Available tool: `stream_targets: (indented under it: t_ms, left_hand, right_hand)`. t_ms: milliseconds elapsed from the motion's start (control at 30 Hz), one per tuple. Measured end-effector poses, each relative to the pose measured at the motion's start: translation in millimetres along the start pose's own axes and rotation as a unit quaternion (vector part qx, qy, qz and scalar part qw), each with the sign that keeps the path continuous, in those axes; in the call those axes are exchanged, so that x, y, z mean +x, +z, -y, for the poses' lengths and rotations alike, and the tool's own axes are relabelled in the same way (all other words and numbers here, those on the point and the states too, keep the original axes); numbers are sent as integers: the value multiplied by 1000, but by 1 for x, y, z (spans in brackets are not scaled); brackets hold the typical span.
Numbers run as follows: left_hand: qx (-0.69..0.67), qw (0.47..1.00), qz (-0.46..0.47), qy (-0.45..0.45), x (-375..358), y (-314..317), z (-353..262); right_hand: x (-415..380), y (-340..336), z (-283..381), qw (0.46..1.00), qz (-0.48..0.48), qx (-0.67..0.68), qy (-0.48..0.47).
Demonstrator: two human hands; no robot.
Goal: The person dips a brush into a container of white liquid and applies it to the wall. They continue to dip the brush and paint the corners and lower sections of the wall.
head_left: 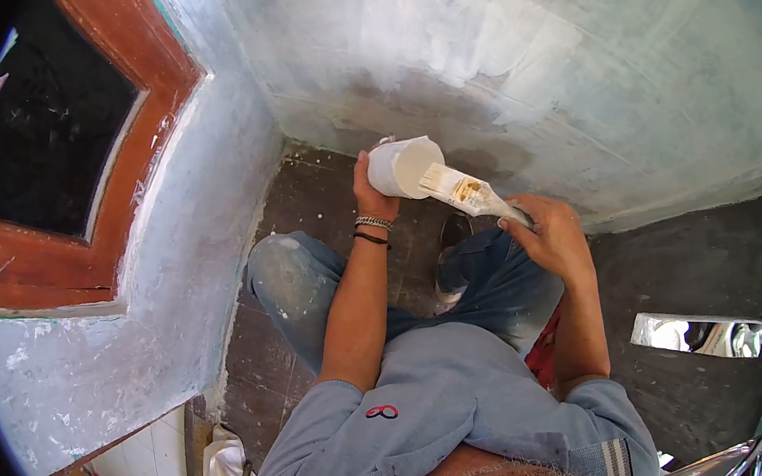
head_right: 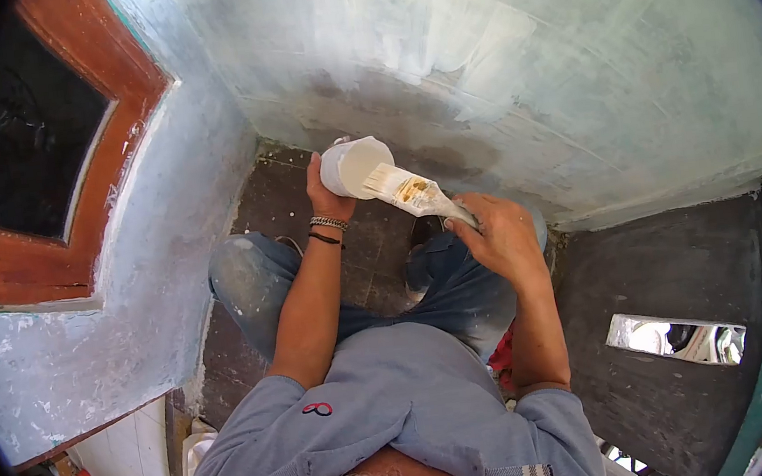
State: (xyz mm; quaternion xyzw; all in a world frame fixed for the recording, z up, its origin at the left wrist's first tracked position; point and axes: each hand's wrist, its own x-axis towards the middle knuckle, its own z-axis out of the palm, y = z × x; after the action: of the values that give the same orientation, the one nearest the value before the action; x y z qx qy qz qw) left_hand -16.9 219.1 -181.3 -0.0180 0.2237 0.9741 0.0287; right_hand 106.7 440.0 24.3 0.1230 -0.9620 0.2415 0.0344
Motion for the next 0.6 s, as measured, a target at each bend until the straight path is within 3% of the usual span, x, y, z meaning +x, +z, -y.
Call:
stream_targets:
  t_ms: [167, 400, 600]
  left_hand:
    - [17, 997, 59, -41, 1, 17, 5]
    - [56, 994, 73, -58, 0, 27, 7]
    - [65, 997, 38, -25, 1, 27, -4]
  right_hand:
    - [14, -3, 3, 995, 10, -95, -29]
    - [43, 13, 26, 958, 85, -264, -78]
    - [56, 11, 23, 961, 91, -240, -104]
